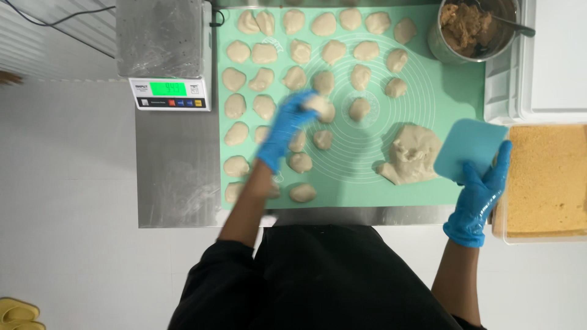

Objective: The person portions dough into uniform pieces using a bench scraper and weighs each piece on a digital scale. The person arranges the weighed dough pieces on a silicone mat.

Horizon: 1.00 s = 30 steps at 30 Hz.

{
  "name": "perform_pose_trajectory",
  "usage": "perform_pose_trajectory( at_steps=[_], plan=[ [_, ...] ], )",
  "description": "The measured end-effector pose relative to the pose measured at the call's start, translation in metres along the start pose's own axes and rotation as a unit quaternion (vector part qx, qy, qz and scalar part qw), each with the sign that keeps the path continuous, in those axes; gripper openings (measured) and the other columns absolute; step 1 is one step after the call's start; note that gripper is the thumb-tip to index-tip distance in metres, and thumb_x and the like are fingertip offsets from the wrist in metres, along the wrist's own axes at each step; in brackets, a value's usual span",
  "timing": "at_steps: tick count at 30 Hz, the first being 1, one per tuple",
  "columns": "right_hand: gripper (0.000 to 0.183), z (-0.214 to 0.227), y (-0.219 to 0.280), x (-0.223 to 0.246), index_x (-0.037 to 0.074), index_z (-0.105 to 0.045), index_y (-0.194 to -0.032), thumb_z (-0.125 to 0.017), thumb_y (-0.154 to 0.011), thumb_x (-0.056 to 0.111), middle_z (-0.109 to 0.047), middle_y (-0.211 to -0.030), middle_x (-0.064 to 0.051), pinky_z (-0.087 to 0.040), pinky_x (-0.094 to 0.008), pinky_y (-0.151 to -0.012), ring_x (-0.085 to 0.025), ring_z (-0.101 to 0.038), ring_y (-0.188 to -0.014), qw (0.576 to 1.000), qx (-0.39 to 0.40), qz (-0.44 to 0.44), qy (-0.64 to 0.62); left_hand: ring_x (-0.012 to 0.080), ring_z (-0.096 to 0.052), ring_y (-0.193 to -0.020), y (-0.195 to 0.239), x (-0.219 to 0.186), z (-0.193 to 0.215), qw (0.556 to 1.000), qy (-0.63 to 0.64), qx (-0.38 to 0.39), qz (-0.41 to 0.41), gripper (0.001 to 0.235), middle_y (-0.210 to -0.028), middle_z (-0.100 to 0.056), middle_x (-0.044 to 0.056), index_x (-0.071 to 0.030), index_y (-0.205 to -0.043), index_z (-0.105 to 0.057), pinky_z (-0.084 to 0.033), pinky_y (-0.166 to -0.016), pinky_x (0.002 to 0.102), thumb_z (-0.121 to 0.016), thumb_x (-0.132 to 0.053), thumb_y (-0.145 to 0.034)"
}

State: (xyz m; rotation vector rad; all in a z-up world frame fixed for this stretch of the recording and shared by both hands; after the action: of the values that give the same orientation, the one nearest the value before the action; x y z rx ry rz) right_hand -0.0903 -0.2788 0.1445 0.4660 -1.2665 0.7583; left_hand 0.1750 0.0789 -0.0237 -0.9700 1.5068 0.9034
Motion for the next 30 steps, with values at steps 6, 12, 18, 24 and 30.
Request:
perform_pose_trajectory(
  at_steps=[6,12,18,24,30],
  plan=[
    [0.066,0.005,0.007,0.003,0.000,-0.038,-0.165,-0.055,-0.102,-0.015,-0.046,-0.165,-0.017,-0.045,-0.035,-0.125,-0.025,-0.051,-0.149,0.999,0.002,0.041,-0.033,0.0327,-0.065,-0.102,0.047,-0.014,-0.154,0.904,-0.398,0.120,-0.102,0.052,-0.123,-0.063,0.017,-0.007,-0.137,-0.062,-0.055,-0.085,0.043,-0.068,-0.008,-0.085],
    [0.030,-0.011,0.017,-0.001,0.005,-0.057,-0.128,-0.067,-0.100,0.002,-0.067,-0.103,-0.015,-0.056,-0.041,-0.081,-0.026,-0.068,-0.091,0.970,0.115,0.022,0.215,0.0278,-0.066,-0.100,0.071,-0.032,-0.173,0.809,-0.541,0.103,-0.206,0.050,-0.120,-0.063,0.009,-0.009,-0.146,-0.059,-0.055,-0.084,0.044,-0.064,-0.009,-0.096],
    [0.013,-0.027,0.022,-0.011,0.012,-0.060,-0.112,-0.065,-0.100,0.015,-0.069,-0.077,-0.014,-0.054,-0.046,-0.066,-0.035,-0.069,-0.072,0.838,0.258,0.151,0.457,0.0332,-0.065,-0.090,0.107,0.012,-0.225,0.867,-0.453,0.194,-0.067,0.045,-0.106,-0.065,0.013,-0.006,-0.129,-0.064,-0.054,-0.075,0.046,-0.070,-0.026,-0.089],
    [0.015,-0.041,0.033,-0.047,0.014,-0.060,-0.112,-0.060,-0.098,0.011,-0.065,-0.067,-0.016,-0.054,-0.048,-0.062,-0.037,-0.067,-0.064,0.801,0.273,0.170,0.505,0.0328,-0.065,-0.090,0.108,0.024,-0.231,0.877,-0.444,0.168,-0.078,0.033,-0.104,-0.065,0.012,-0.010,-0.114,-0.068,-0.053,-0.082,0.048,-0.074,-0.027,-0.086],
    [0.017,-0.058,0.040,-0.082,0.005,-0.053,-0.119,-0.058,-0.104,0.010,-0.067,-0.076,-0.020,-0.052,-0.048,-0.057,-0.039,-0.066,-0.066,0.859,0.228,0.100,0.448,0.0348,-0.066,-0.106,0.128,0.024,-0.232,0.919,-0.335,0.196,-0.064,0.030,-0.114,-0.068,0.011,-0.008,-0.122,-0.062,-0.053,-0.095,0.047,-0.070,-0.013,-0.093]
  ],
)
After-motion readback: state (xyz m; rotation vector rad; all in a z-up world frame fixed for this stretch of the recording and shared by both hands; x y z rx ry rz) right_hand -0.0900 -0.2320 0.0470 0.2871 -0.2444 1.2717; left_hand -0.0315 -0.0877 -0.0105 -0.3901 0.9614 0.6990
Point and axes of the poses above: each hand's wrist, its own y-axis away from the middle knuckle, its own z-axis out of the back of the hand, x = y × z, the point moved 4 cm from there along -y, towards the middle knuckle
